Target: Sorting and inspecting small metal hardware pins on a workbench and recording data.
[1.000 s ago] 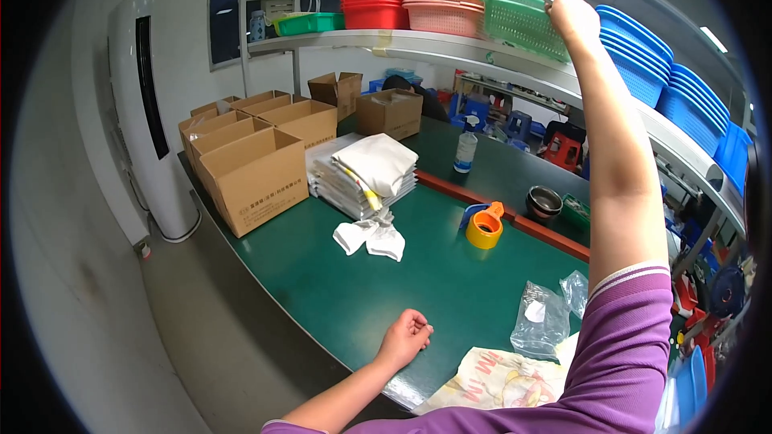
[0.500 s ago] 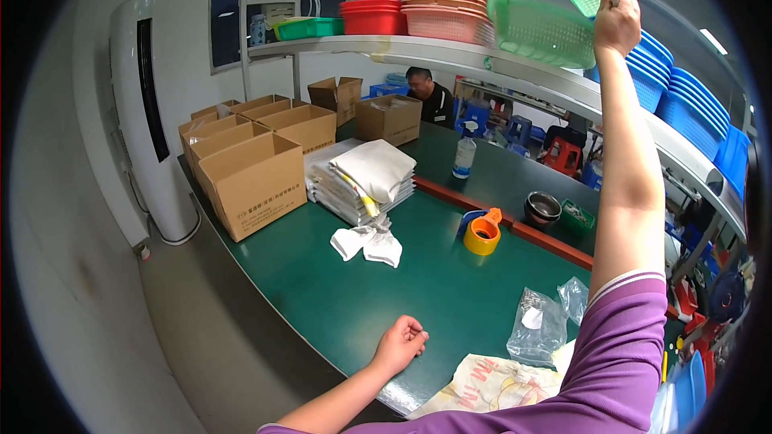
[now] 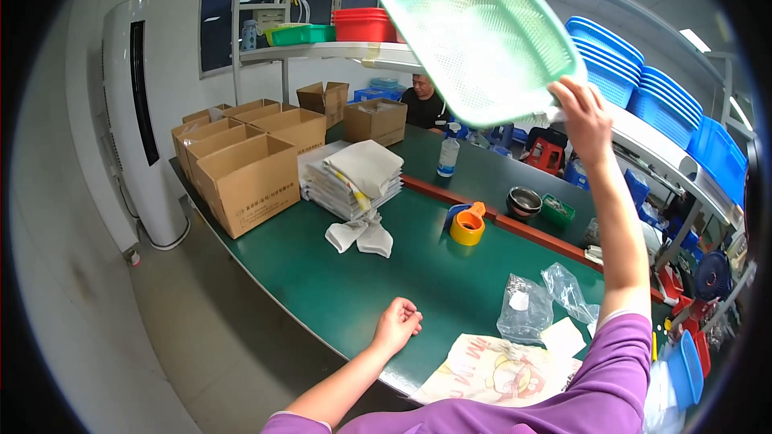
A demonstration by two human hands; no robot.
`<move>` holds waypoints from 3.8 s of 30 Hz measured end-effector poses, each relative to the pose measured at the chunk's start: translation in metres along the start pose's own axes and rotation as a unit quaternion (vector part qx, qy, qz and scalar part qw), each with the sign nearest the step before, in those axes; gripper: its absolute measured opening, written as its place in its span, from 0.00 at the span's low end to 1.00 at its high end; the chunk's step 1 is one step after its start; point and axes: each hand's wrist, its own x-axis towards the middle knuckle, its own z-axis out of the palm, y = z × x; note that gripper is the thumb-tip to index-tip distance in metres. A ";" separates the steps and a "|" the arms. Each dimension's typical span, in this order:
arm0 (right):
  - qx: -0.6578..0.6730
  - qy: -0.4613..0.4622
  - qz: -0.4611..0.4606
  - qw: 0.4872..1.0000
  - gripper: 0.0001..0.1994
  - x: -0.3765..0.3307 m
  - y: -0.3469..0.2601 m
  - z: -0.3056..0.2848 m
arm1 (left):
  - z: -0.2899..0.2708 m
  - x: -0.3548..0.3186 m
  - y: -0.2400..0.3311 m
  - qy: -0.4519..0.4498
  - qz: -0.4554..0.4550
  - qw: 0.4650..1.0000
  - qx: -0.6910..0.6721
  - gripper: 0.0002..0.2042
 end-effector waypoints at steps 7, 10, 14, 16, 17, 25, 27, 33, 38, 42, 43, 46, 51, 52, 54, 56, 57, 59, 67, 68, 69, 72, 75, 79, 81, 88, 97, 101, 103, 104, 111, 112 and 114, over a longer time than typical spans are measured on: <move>-0.016 -0.031 0.110 0.993 0.08 0.016 0.044 0.077 | -0.001 0.003 -0.002 -0.030 -0.012 0.999 0.014 0.06; 0.003 -0.116 0.097 0.989 0.08 0.039 0.060 0.086 | 0.000 0.001 0.004 -0.015 -0.012 1.000 0.020 0.06; -0.028 -0.142 0.107 0.984 0.08 0.048 0.068 0.100 | 0.018 0.040 0.065 -0.065 0.174 0.983 0.008 0.08; -0.035 -0.125 0.113 0.985 0.08 0.047 0.071 0.100 | 0.036 0.068 0.137 -0.048 0.314 0.941 0.115 0.14; -0.039 -0.124 0.113 0.985 0.08 0.048 0.071 0.099 | 0.041 0.083 0.169 -0.048 0.392 0.899 0.190 0.18; -0.008 0.087 0.237 0.967 0.08 0.062 0.086 0.085 | 0.091 0.176 0.259 0.059 0.584 0.711 0.387 0.35; -0.036 0.196 0.260 0.945 0.08 0.065 0.114 0.067 | 0.105 0.190 0.269 0.082 0.597 0.691 0.400 0.36; 0.055 0.201 0.302 0.930 0.12 0.055 0.141 -0.007 | 0.124 0.210 0.323 0.115 0.282 0.737 0.603 0.36; 0.078 0.198 0.242 0.947 0.11 0.021 0.142 -0.047 | 0.138 0.214 0.275 0.033 0.378 0.741 0.554 0.32; 0.146 0.152 0.298 0.931 0.11 0.007 0.110 -0.070 | 0.105 0.191 0.233 -0.022 0.307 0.763 0.569 0.31; 0.121 0.151 0.258 0.947 0.10 0.004 0.100 -0.072 | 0.095 0.182 0.226 -0.021 0.280 0.789 0.546 0.31; 0.128 0.156 0.186 0.962 0.08 0.007 0.071 -0.079 | 0.068 0.160 0.208 -0.026 0.240 0.838 0.490 0.31; 0.193 0.195 0.239 0.931 0.08 0.043 0.032 -0.081 | 0.014 0.132 0.157 -0.013 0.202 0.891 0.407 0.30; 0.191 0.182 0.293 0.919 0.10 0.061 0.018 -0.093 | -0.001 0.126 0.141 -0.005 0.207 0.899 0.386 0.29; 0.316 0.201 0.340 0.862 0.11 0.071 0.012 -0.088 | -0.015 0.107 0.114 0.007 0.212 0.908 0.362 0.28; 0.501 0.190 0.413 0.736 0.14 0.071 0.018 -0.070 | -0.021 0.086 0.091 -0.012 0.169 0.926 0.337 0.28; 0.474 0.154 0.450 0.741 0.09 0.067 0.025 -0.060 | -0.022 0.074 0.081 -0.001 0.135 0.933 0.333 0.28; 0.456 0.173 0.449 0.749 0.10 0.058 0.032 -0.034 | -0.031 0.051 0.054 0.041 0.132 0.928 0.346 0.28; 0.383 0.147 0.585 0.700 0.14 -0.002 0.055 0.017 | -0.045 0.009 0.000 0.060 0.108 0.961 0.248 0.26; 0.388 0.151 0.585 0.696 0.14 -0.002 0.053 0.016 | -0.047 0.008 -0.001 0.060 0.101 0.962 0.248 0.26; 0.392 0.153 0.586 0.692 0.15 -0.003 0.051 0.015 | -0.049 0.008 -0.002 0.074 0.110 0.958 0.256 0.25; 0.309 0.137 0.558 0.758 0.17 -0.022 0.075 0.021 | -0.044 0.013 -0.006 0.075 0.139 0.955 0.249 0.24; 0.156 0.046 0.582 0.797 0.14 -0.019 0.080 0.010 | -0.046 0.013 -0.004 0.077 0.141 0.957 0.242 0.24; 0.192 0.030 0.604 0.773 0.14 -0.002 0.061 -0.012 | -0.044 0.009 0.007 0.070 0.117 0.959 0.248 0.25; 0.143 0.036 0.580 0.801 0.15 -0.020 0.074 0.013 | -0.050 0.007 0.006 0.072 0.113 0.958 0.255 0.25; 0.438 0.088 0.635 0.630 0.11 -0.036 0.071 -0.005 | -0.046 0.007 0.003 0.099 0.111 0.979 0.142 0.23; 0.348 -0.194 0.307 0.865 0.07 -0.069 -0.098 -0.084 | -0.051 -0.024 0.047 0.398 0.214 0.892 0.006 0.10; 0.334 -0.394 0.214 0.829 0.07 -0.108 -0.182 -0.115 | -0.034 -0.049 0.103 0.368 0.341 0.864 -0.045 0.08; 0.481 -0.437 0.243 0.720 0.11 -0.111 -0.195 -0.128 | -0.018 -0.056 0.123 0.300 0.355 0.885 -0.012 0.09; 0.528 -0.437 0.274 0.675 0.13 -0.109 -0.198 -0.130 | -0.012 -0.056 0.126 0.295 0.351 0.889 -0.011 0.09; 0.575 -0.335 0.440 0.603 0.12 -0.137 -0.097 -0.177 | 0.000 -0.017 0.103 0.072 0.240 0.935 0.251 0.08; 0.569 -0.336 0.487 0.571 0.12 -0.148 -0.076 -0.191 | 0.008 -0.015 0.105 0.065 0.185 0.924 0.327 0.08; 0.542 -0.346 0.547 0.536 0.10 -0.180 -0.044 -0.215 | 0.008 -0.013 0.102 0.045 0.097 0.885 0.453 0.10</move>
